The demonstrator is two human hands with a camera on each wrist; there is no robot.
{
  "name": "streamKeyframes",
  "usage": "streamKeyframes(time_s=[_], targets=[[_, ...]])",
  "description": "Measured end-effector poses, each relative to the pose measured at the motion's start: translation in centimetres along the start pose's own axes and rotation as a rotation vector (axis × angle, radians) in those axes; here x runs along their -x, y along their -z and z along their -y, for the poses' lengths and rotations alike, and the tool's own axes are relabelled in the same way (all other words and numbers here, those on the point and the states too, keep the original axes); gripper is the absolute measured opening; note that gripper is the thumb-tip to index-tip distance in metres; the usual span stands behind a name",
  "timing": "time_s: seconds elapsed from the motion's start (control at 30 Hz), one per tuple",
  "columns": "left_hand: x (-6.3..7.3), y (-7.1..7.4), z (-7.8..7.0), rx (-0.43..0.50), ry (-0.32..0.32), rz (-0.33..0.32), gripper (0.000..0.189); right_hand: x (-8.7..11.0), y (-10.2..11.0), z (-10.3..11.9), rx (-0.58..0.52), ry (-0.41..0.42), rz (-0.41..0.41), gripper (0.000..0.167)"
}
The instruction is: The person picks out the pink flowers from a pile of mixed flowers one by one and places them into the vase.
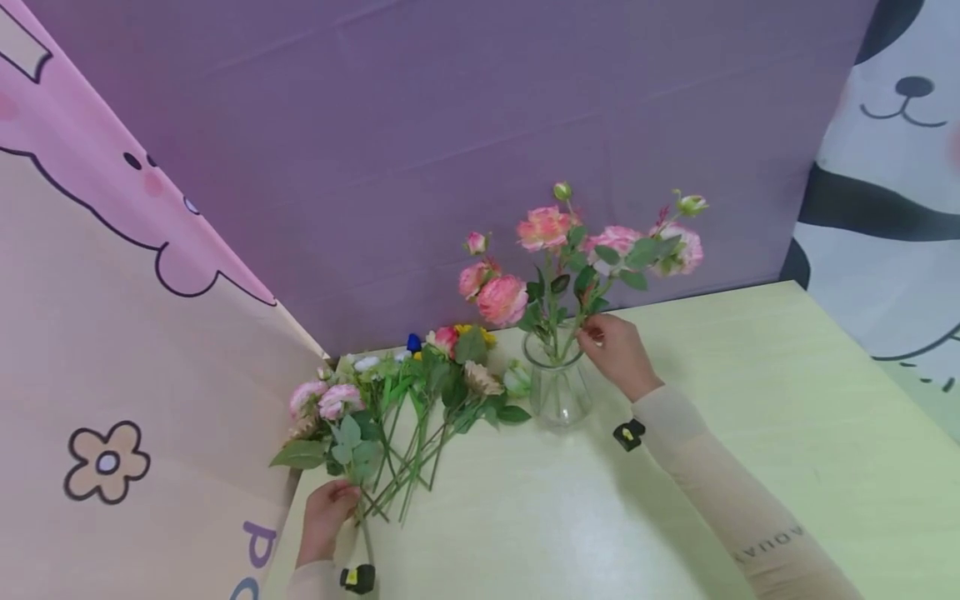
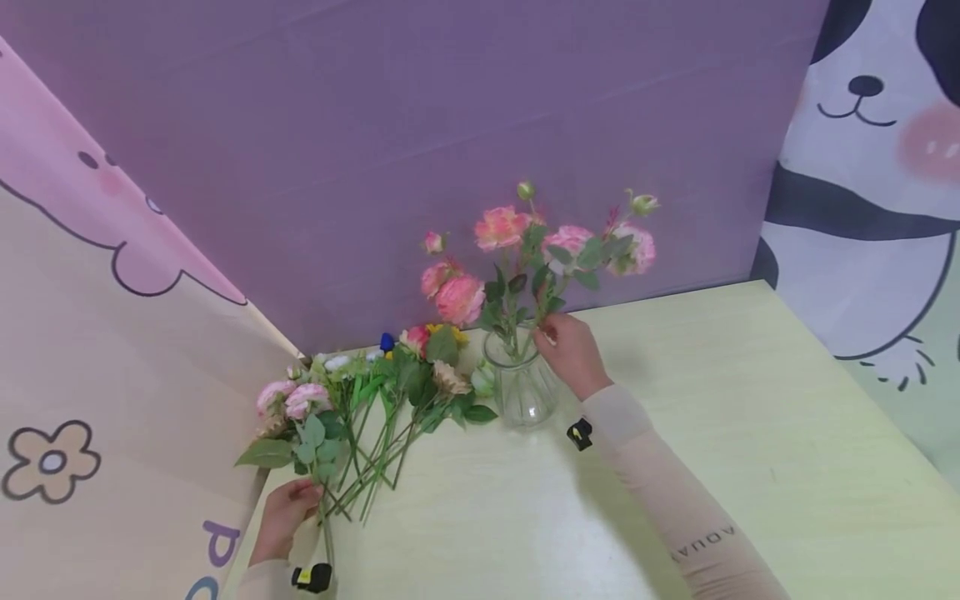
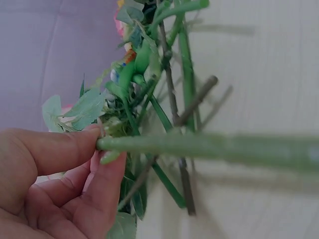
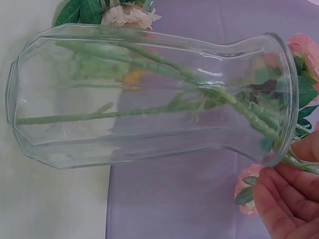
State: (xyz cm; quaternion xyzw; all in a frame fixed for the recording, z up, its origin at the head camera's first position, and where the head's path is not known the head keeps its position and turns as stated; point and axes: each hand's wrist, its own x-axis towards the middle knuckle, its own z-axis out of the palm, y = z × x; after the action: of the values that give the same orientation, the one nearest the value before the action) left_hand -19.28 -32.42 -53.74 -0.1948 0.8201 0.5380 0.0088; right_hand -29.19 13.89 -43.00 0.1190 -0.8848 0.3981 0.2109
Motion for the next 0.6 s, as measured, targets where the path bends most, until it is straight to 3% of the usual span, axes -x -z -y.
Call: streamKeyframes(time_s=[0.27, 0.6], targets=[[0.6, -0.5, -1.2, 0.0, -0.041, 0.005, 0.035, 0.0, 0.0, -0.4, -0.077, -0.023, 0.004, 0.017], [0.8, -1.3, -2.3, -0.021, -0.098, 0.017, 0.034, 1.3, -0.2, -1.3, -0.165, -0.096, 0.033, 0.034]])
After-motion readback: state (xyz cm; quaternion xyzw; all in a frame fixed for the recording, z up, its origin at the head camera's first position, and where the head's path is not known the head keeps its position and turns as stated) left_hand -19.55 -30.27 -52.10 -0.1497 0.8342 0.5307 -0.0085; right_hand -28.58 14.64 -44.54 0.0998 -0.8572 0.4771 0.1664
